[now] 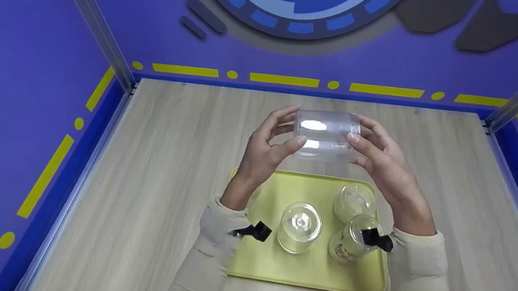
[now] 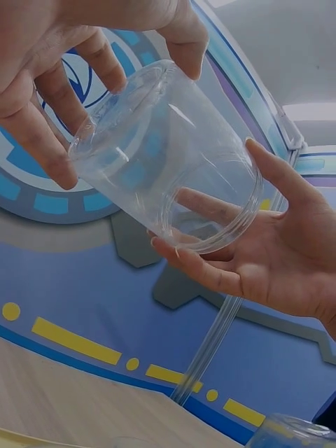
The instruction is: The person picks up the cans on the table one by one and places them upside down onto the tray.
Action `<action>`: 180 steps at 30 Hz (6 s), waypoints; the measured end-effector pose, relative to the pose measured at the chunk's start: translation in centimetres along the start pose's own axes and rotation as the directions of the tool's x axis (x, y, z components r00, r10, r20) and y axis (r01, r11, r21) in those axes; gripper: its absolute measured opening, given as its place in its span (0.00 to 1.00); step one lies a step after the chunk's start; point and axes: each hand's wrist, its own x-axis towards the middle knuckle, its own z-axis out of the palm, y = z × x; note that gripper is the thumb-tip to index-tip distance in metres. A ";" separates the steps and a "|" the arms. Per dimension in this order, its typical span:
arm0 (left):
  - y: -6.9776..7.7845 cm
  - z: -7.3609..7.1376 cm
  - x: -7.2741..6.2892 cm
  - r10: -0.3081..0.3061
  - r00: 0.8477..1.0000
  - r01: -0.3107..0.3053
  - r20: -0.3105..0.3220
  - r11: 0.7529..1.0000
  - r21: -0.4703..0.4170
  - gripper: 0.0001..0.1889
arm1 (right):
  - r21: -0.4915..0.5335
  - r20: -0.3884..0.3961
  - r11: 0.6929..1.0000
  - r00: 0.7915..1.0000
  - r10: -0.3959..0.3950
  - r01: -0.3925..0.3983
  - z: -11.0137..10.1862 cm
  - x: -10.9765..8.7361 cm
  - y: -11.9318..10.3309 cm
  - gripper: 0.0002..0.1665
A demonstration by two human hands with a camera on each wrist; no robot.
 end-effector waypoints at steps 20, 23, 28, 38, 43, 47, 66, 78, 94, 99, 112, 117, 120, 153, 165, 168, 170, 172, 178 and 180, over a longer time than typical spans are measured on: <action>0.4 -0.8 -0.2 -0.026 0.999 0.030 -0.040 0.996 0.087 0.35 | -0.149 -0.072 0.985 0.993 -0.098 0.087 -1.5 -0.6 -0.9 0.31; 0.5 -0.9 -0.3 -0.028 0.999 0.032 -0.040 0.995 0.092 0.35 | -0.170 -0.089 0.981 0.990 -0.107 0.090 -2.0 -0.8 -1.0 0.30; 0.5 -1.1 -0.3 -0.018 0.999 0.021 -0.027 0.993 0.114 0.34 | -0.208 -0.114 0.974 0.986 -0.120 0.095 -3.5 -1.3 -1.0 0.31; 0.6 -1.3 -0.2 -0.026 0.999 0.032 -0.038 0.986 0.162 0.34 | -0.284 -0.151 0.956 0.980 -0.126 0.079 -5.6 -2.2 0.1 0.31; 0.8 -1.3 -0.1 -0.029 0.999 0.035 -0.031 0.978 0.207 0.34 | -0.370 -0.169 0.928 0.979 -0.117 0.047 -6.3 -2.4 1.0 0.33; 0.7 -1.3 0.0 -0.027 0.999 0.032 -0.021 0.969 0.244 0.34 | -0.431 -0.176 0.902 0.979 -0.100 0.015 -6.9 -2.5 1.8 0.35; 1.1 -1.1 0.3 -0.058 0.998 0.053 0.003 0.928 0.369 0.33 | -0.637 -0.240 0.751 0.971 0.021 -0.173 -9.4 -2.9 5.1 0.42; 1.4 -0.7 1.0 -0.038 0.999 0.017 0.034 0.873 0.488 0.33 | -0.729 -0.224 0.655 0.973 0.049 -0.200 -10.6 -2.4 7.7 0.38; 1.6 -0.1 1.9 -0.056 0.992 -0.029 0.112 0.769 0.638 0.34 | -0.810 -0.215 0.549 0.975 0.048 -0.206 -11.9 -1.9 10.7 0.33; 1.5 0.2 2.0 -0.061 0.989 -0.042 0.135 0.757 0.652 0.33 | -0.828 -0.236 0.507 0.969 0.075 -0.240 -11.9 -2.0 11.7 0.34; 1.4 0.6 2.0 -0.083 0.985 -0.047 0.154 0.723 0.689 0.33 | -0.858 -0.251 0.438 0.963 0.102 -0.270 -12.3 -2.1 13.3 0.33; 1.2 0.7 2.0 -0.102 0.981 -0.046 0.164 0.703 0.710 0.33 | -0.869 -0.245 0.418 0.964 0.104 -0.266 -12.5 -2.2 13.6 0.31; 1.2 0.8 2.1 -0.114 0.979 -0.047 0.171 0.685 0.727 0.33 | -0.879 -0.237 0.402 0.966 0.098 -0.257 -12.7 -2.4 13.9 0.29; 0.3 1.5 2.5 -0.184 0.959 -0.058 0.218 0.624 0.780 0.33 | -0.981 -0.054 0.183 0.995 0.083 -0.068 -13.5 -3.5 15.6 0.21; -0.5 2.2 2.9 -0.244 0.939 -0.072 0.241 0.548 0.834 0.33 | -0.989 -0.032 0.140 0.998 0.047 -0.039 -13.8 -3.6 15.9 0.22; -0.9 2.5 2.9 -0.263 0.931 -0.078 0.253 0.533 0.842 0.33 | -0.990 -0.029 0.134 0.999 0.045 -0.034 -13.8 -3.6 15.9 0.22; -1.1 2.7 2.9 -0.273 0.926 -0.085 0.261 0.523 0.848 0.33 | -0.991 -0.025 0.128 0.999 0.045 -0.031 -13.8 -3.6 16.0 0.23; -1.4 2.9 2.8 -0.283 0.921 -0.094 0.270 0.511 0.855 0.33 | -0.992 -0.024 0.125 0.999 0.047 -0.029 -13.8 -3.6 16.0 0.23; -2.1 3.6 2.8 -0.310 0.902 -0.132 0.301 0.464 0.876 0.34 | -0.992 -0.020 0.122 0.999 0.042 -0.025 -13.7 -3.7 16.0 0.23; -2.4 3.8 2.7 -0.317 0.896 -0.147 0.311 0.449 0.881 0.34 | -0.993 -0.021 0.119 0.999 0.038 -0.026 -13.7 -3.7 16.0 0.23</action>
